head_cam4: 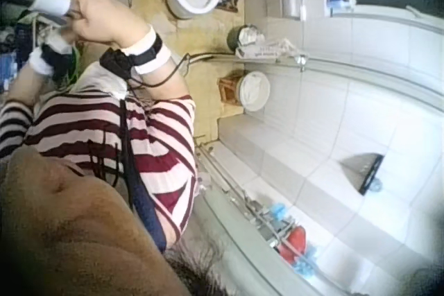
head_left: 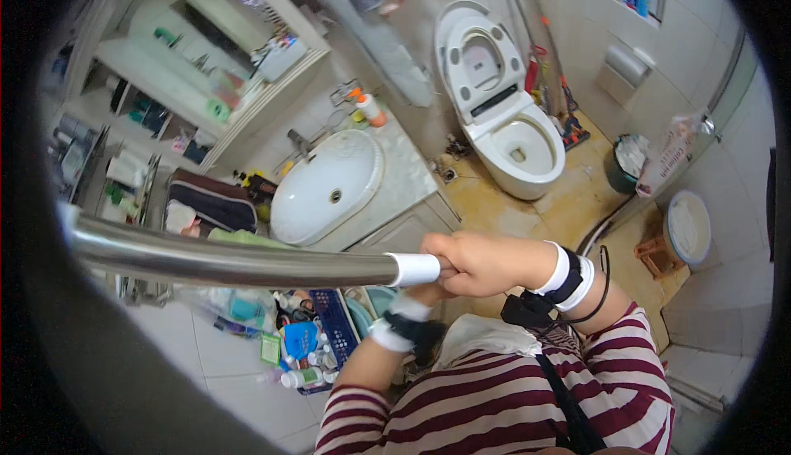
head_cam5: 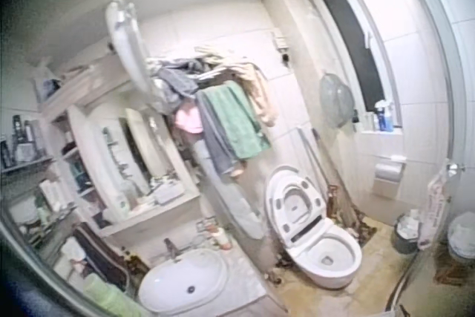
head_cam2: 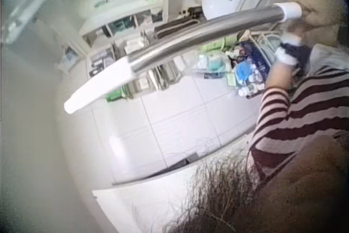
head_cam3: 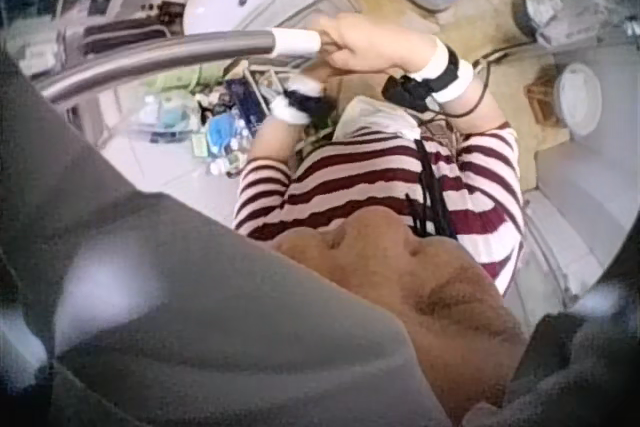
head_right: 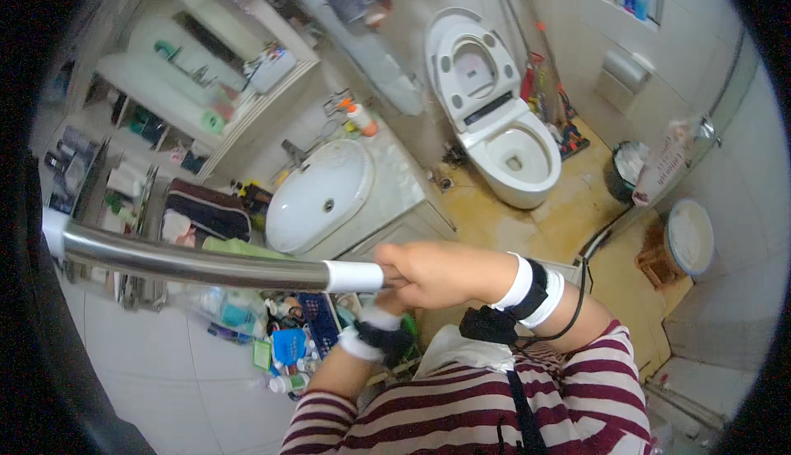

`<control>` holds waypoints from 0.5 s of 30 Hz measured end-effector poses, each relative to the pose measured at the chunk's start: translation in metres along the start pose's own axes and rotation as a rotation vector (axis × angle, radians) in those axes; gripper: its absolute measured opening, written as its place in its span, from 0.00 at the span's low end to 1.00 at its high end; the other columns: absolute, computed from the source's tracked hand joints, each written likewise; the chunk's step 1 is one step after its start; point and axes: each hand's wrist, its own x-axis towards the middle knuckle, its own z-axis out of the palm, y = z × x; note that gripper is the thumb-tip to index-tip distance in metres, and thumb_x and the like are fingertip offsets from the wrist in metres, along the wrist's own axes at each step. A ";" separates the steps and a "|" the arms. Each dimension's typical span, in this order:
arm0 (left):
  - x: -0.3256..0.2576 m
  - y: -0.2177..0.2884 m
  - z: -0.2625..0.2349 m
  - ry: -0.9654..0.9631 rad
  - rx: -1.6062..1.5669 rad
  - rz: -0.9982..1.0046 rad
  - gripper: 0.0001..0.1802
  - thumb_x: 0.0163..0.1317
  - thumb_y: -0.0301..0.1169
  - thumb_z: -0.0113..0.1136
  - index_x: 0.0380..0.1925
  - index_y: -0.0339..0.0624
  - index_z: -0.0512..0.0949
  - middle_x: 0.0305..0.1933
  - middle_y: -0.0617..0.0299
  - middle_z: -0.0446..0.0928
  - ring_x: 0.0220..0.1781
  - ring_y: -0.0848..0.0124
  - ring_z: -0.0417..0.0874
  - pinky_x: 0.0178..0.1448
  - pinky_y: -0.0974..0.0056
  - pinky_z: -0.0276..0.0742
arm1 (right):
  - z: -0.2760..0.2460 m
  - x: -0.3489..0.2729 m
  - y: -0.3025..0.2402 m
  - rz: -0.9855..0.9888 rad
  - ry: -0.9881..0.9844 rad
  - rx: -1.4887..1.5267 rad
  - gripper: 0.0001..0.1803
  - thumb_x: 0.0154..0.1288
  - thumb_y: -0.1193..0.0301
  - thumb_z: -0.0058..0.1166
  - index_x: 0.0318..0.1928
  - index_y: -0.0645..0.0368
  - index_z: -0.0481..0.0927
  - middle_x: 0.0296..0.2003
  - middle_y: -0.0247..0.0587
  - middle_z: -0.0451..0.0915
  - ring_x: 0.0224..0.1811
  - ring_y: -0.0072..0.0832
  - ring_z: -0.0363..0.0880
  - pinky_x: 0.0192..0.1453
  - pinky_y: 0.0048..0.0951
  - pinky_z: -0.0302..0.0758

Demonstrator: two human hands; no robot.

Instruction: The person washes a cleaning cloth, mops the floor in a living area, and then cleans the mop head in the sink.

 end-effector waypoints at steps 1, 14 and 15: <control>0.011 0.000 0.005 0.060 -0.019 0.055 0.11 0.57 0.31 0.59 0.39 0.41 0.74 0.41 0.61 0.75 0.43 0.73 0.75 0.45 0.67 0.72 | 0.005 0.007 -0.002 -0.058 0.029 -0.043 0.21 0.51 0.71 0.53 0.45 0.64 0.63 0.24 0.48 0.74 0.28 0.43 0.75 0.32 0.37 0.70; -0.008 0.114 -0.081 0.643 -0.541 0.484 0.11 0.62 0.30 0.45 0.20 0.45 0.68 0.23 0.62 0.70 0.32 0.65 0.74 0.55 0.42 0.68 | -0.020 -0.153 -0.089 0.036 0.689 -0.573 0.38 0.48 0.66 0.63 0.59 0.64 0.62 0.59 0.52 0.60 0.62 0.41 0.60 0.63 0.37 0.57; -0.015 0.128 -0.094 0.766 -0.591 0.492 0.11 0.60 0.27 0.45 0.18 0.46 0.67 0.21 0.64 0.68 0.29 0.66 0.74 0.52 0.43 0.70 | -0.017 -0.168 -0.084 0.043 0.695 -0.574 0.38 0.48 0.66 0.63 0.59 0.64 0.62 0.59 0.52 0.60 0.62 0.41 0.60 0.63 0.37 0.57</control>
